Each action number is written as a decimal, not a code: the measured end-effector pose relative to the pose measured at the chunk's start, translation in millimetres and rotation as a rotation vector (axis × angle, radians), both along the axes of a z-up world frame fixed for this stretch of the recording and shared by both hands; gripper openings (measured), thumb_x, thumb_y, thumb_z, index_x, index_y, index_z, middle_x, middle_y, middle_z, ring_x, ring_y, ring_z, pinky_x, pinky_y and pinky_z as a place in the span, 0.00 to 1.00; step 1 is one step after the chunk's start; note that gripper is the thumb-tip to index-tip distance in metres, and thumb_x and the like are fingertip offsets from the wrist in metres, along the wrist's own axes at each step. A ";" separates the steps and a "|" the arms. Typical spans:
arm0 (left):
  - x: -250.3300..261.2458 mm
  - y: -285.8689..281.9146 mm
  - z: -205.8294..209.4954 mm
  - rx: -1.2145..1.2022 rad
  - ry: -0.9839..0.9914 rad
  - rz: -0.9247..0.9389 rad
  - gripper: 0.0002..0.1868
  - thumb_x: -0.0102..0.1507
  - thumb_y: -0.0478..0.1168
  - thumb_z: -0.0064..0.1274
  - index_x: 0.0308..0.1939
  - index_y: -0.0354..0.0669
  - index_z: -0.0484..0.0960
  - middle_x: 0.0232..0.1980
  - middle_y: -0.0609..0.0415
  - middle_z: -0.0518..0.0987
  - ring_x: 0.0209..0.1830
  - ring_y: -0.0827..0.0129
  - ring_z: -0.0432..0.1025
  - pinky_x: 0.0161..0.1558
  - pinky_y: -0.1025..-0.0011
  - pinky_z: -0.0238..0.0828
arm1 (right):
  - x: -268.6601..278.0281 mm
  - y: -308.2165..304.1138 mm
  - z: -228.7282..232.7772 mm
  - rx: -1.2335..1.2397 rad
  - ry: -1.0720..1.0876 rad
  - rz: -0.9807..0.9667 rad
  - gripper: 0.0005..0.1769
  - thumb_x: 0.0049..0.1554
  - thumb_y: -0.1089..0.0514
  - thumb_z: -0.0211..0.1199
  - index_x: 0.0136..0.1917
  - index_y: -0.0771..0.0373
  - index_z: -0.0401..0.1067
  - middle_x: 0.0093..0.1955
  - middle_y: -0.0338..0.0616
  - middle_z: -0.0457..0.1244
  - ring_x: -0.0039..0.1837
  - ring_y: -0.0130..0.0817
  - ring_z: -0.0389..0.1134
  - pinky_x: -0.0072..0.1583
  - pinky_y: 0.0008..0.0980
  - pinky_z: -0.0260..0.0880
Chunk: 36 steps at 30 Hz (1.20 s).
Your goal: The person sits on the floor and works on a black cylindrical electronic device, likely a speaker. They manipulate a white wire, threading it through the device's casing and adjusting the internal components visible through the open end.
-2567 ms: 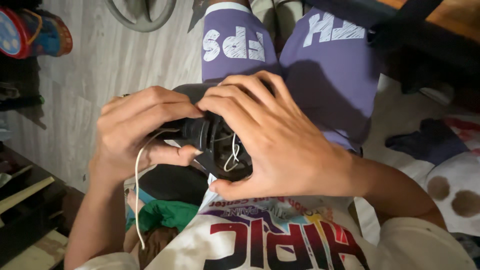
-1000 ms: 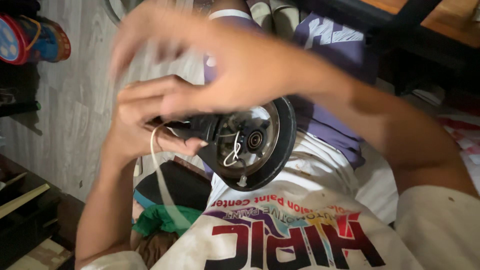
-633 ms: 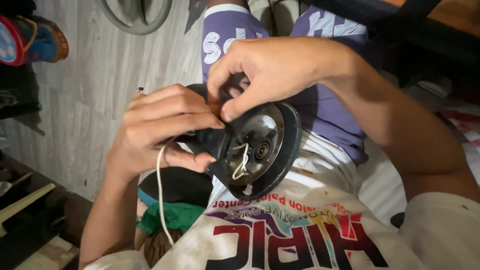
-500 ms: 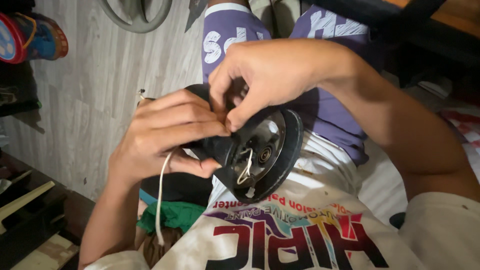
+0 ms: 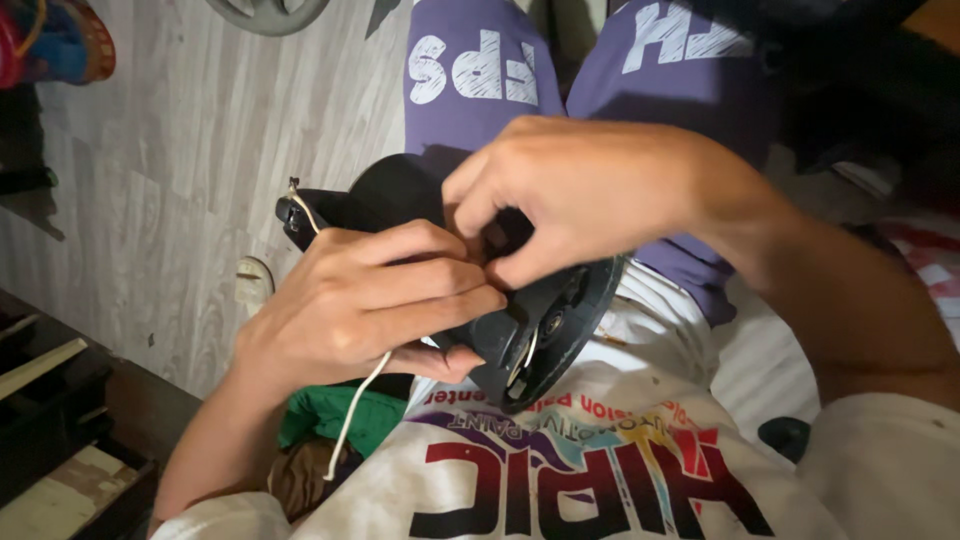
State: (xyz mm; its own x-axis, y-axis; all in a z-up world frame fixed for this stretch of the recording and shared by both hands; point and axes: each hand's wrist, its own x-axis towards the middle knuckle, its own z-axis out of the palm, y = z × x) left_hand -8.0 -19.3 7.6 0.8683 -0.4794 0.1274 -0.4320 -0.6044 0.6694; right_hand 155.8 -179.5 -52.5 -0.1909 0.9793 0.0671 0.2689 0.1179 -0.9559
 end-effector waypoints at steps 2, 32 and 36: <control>-0.5 -1.4 0.9 -0.005 -0.016 -0.006 0.18 0.61 0.48 0.68 0.47 0.38 0.85 0.44 0.58 0.81 0.47 0.64 0.77 0.37 0.69 0.78 | -3.5 -5.2 2.8 -0.005 -0.043 -0.027 0.10 0.45 0.56 0.72 0.37 0.65 0.77 0.36 0.43 0.64 0.39 0.41 0.69 0.40 0.41 0.66; 3.8 24.3 0.8 -0.017 0.021 0.227 0.22 0.56 0.55 0.65 0.39 0.38 0.87 0.37 0.53 0.82 0.36 0.64 0.81 0.35 0.73 0.77 | 4.4 18.3 9.7 -0.138 -0.013 -0.188 0.12 0.48 0.51 0.66 0.39 0.61 0.80 0.32 0.44 0.69 0.36 0.37 0.72 0.40 0.37 0.68; 2.9 27.3 -3.1 -0.059 0.025 0.235 0.22 0.56 0.54 0.66 0.39 0.37 0.87 0.37 0.53 0.82 0.37 0.64 0.81 0.34 0.75 0.78 | 5.2 17.3 11.5 -0.174 -0.032 -0.179 0.13 0.49 0.50 0.65 0.39 0.61 0.79 0.32 0.45 0.69 0.36 0.37 0.73 0.41 0.38 0.69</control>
State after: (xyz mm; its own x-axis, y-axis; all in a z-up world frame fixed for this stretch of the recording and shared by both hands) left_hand -5.1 8.0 4.5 0.9582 -0.2567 0.1266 -0.2675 -0.6461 0.7149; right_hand 161.0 -162.2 -41.0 -0.0127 0.9940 -0.1088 0.3010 -0.1000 -0.9484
